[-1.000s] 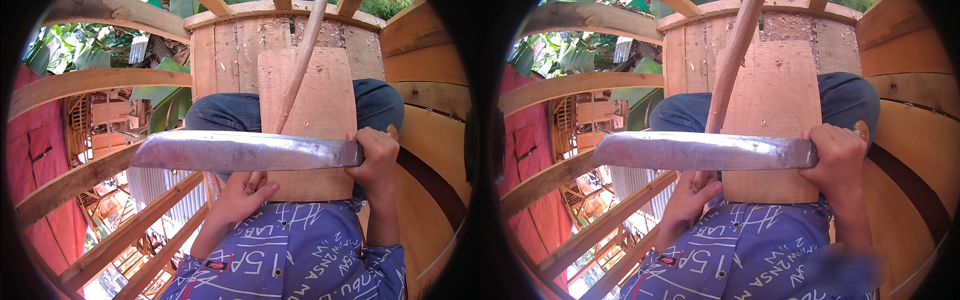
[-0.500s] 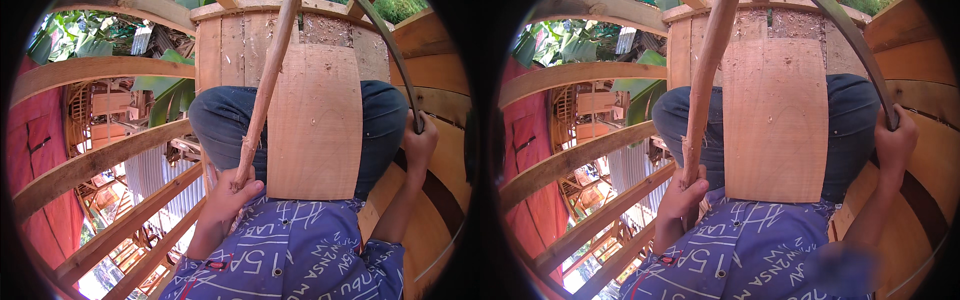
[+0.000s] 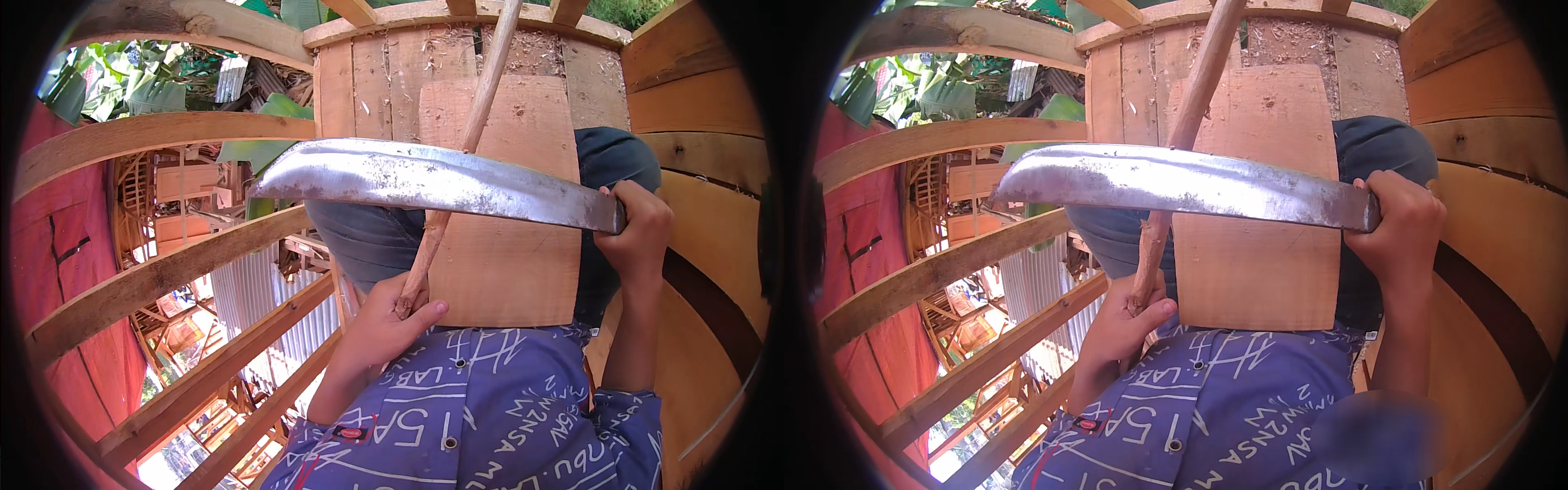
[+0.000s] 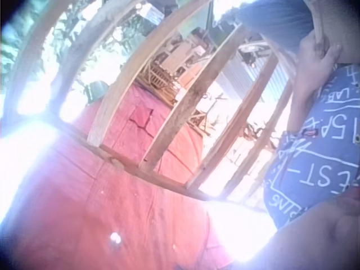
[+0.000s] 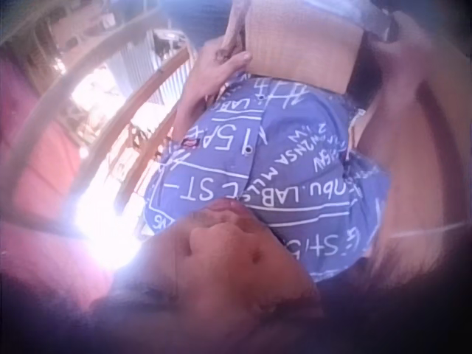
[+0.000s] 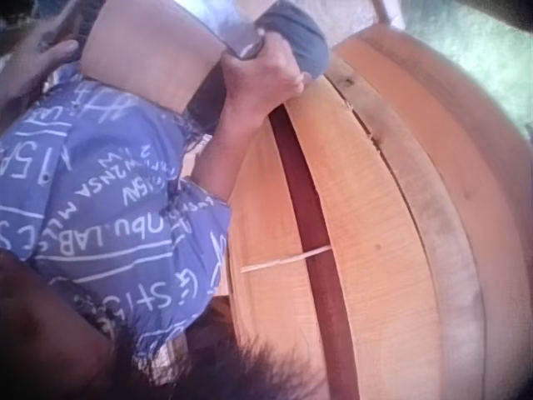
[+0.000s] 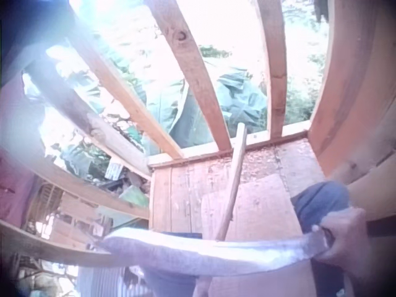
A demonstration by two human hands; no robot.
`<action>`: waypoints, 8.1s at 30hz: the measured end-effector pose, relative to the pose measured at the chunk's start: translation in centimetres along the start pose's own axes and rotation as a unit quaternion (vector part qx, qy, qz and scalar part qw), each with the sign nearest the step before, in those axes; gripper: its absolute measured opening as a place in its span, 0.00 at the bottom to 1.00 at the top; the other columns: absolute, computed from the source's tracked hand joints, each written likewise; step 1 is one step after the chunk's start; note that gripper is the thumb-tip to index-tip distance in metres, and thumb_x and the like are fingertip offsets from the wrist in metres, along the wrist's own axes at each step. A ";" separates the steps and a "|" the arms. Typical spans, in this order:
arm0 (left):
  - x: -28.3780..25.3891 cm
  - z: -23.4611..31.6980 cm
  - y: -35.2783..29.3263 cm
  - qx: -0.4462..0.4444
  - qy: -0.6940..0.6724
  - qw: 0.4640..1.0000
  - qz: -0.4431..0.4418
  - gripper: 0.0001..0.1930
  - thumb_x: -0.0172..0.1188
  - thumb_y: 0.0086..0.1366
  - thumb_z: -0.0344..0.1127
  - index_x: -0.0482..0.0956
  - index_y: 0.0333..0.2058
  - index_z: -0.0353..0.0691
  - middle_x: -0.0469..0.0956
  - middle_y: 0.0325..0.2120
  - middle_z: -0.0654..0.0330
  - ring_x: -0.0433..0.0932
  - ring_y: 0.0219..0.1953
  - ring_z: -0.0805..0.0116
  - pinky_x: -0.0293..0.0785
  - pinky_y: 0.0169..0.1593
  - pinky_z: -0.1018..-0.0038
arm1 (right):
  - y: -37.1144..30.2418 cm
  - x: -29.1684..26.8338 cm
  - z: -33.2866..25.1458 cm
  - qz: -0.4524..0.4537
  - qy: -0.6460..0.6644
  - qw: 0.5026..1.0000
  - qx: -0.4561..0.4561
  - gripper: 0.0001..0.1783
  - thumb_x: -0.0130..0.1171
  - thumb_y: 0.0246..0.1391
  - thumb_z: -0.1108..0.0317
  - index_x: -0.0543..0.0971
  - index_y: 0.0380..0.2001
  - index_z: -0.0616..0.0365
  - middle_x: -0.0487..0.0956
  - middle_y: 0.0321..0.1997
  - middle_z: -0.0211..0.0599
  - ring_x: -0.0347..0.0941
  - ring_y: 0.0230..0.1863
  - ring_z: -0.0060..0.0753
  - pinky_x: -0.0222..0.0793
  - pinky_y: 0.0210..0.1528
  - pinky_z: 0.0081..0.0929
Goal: The person sits cross-legged on a wooden floor and uses a curved blade to shave and shape a piece of wood held between their legs. They repeatedly draw the blade along the wood's surface to remove thin shavings.
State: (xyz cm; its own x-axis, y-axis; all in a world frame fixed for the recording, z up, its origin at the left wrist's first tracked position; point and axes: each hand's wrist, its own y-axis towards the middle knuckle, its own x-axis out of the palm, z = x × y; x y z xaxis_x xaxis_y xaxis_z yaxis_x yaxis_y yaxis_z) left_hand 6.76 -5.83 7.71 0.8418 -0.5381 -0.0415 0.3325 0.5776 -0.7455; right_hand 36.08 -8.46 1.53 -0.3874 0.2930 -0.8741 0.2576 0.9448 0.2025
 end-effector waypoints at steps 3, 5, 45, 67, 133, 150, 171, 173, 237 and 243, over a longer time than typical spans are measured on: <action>0.1 -0.5 0.6 0.010 0.000 1.000 -0.003 0.17 0.63 0.56 0.39 0.63 0.21 0.41 0.57 0.18 0.71 0.56 0.23 0.80 0.53 0.27 0.79 | -0.8 0.0 -1.5 -0.021 0.031 0.999 -0.025 0.11 0.59 0.40 0.69 0.67 0.15 0.58 0.69 0.16 0.40 0.68 0.20 0.46 0.59 0.22 0.36; 0.2 -0.4 0.9 0.040 0.021 0.999 -0.002 0.17 0.63 0.56 0.39 0.62 0.21 0.41 0.57 0.18 0.71 0.55 0.22 0.81 0.52 0.26 0.79 | -1.1 0.2 -2.3 -0.033 0.051 0.997 -0.048 0.10 0.60 0.37 0.69 0.68 0.15 0.58 0.69 0.17 0.38 0.69 0.20 0.45 0.60 0.22 0.36; 1.0 -0.1 1.0 0.095 0.345 0.927 0.110 0.19 0.62 0.56 0.43 0.69 0.31 0.32 0.72 0.15 0.42 0.74 0.23 0.40 0.67 0.28 0.56 | 0.2 1.1 -0.3 0.000 -0.015 0.999 -0.044 0.13 0.58 0.41 0.68 0.65 0.14 0.58 0.67 0.15 0.40 0.66 0.18 0.48 0.60 0.22 0.37; 1.9 -0.7 2.2 0.131 0.308 0.936 0.109 0.18 0.65 0.54 0.38 0.74 0.38 0.31 0.69 0.14 0.58 0.65 0.17 0.71 0.63 0.24 0.74 | -1.4 0.2 -0.7 -0.057 0.019 0.998 0.033 0.10 0.59 0.39 0.71 0.68 0.16 0.60 0.68 0.17 0.44 0.67 0.21 0.51 0.58 0.22 0.38; 0.1 0.6 -0.3 0.086 0.313 0.939 0.113 0.16 0.65 0.53 0.41 0.72 0.31 0.35 0.69 0.14 0.55 0.67 0.16 0.58 0.62 0.25 0.66 | 2.0 -0.8 -0.6 0.012 0.012 1.000 0.007 0.09 0.57 0.40 0.75 0.67 0.17 0.62 0.66 0.18 0.47 0.62 0.19 0.54 0.56 0.21 0.34; 0.3 1.4 -1.0 0.066 0.250 0.962 0.086 0.17 0.66 0.53 0.38 0.73 0.35 0.33 0.70 0.15 0.56 0.70 0.18 0.67 0.65 0.25 0.71 | 1.9 -1.5 -1.8 -0.013 0.029 0.999 0.024 0.08 0.56 0.31 0.74 0.68 0.17 0.62 0.68 0.19 0.49 0.66 0.22 0.56 0.59 0.22 0.35; 0.1 1.3 -1.7 0.053 0.214 0.975 0.038 0.23 0.65 0.54 0.39 0.72 0.44 0.30 0.71 0.19 0.59 0.67 0.22 0.74 0.65 0.29 0.74 | 1.6 -0.5 -1.3 -0.012 0.038 0.999 0.005 0.08 0.57 0.31 0.73 0.68 0.17 0.61 0.69 0.18 0.46 0.67 0.22 0.54 0.60 0.23 0.39; 0.4 1.5 -1.5 0.066 0.203 0.976 0.045 0.19 0.66 0.53 0.38 0.69 0.36 0.33 0.67 0.17 0.63 0.63 0.20 0.76 0.60 0.26 0.75 | 2.8 -0.1 0.4 0.017 0.013 1.000 0.006 0.08 0.57 0.31 0.74 0.68 0.17 0.60 0.69 0.18 0.45 0.67 0.22 0.53 0.60 0.23 0.39; -0.3 0.1 -2.4 0.065 0.148 0.986 0.038 0.19 0.67 0.53 0.38 0.62 0.20 0.41 0.59 0.12 0.69 0.57 0.17 0.79 0.53 0.24 0.77 | 3.2 0.2 -0.7 -0.026 0.018 0.999 0.025 0.07 0.58 0.30 0.71 0.72 0.17 0.60 0.73 0.19 0.41 0.71 0.23 0.48 0.65 0.25 0.39; -0.2 -0.3 -1.7 0.063 0.122 0.990 0.034 0.18 0.67 0.53 0.37 0.62 0.21 0.41 0.59 0.13 0.70 0.57 0.18 0.80 0.52 0.23 0.78 | 1.3 -0.2 -3.0 -0.052 0.032 0.998 -0.010 0.06 0.57 0.35 0.71 0.71 0.17 0.60 0.72 0.19 0.44 0.70 0.23 0.51 0.62 0.24 0.41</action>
State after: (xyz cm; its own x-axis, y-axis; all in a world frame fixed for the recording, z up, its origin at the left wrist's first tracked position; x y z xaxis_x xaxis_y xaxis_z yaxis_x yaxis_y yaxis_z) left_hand 5.89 -6.91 8.75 0.7413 -0.6189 -0.2599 0.3414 0.6810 -0.6479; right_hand 33.83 -6.87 3.27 -0.4666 0.2011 -0.8613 0.1949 0.9732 0.1217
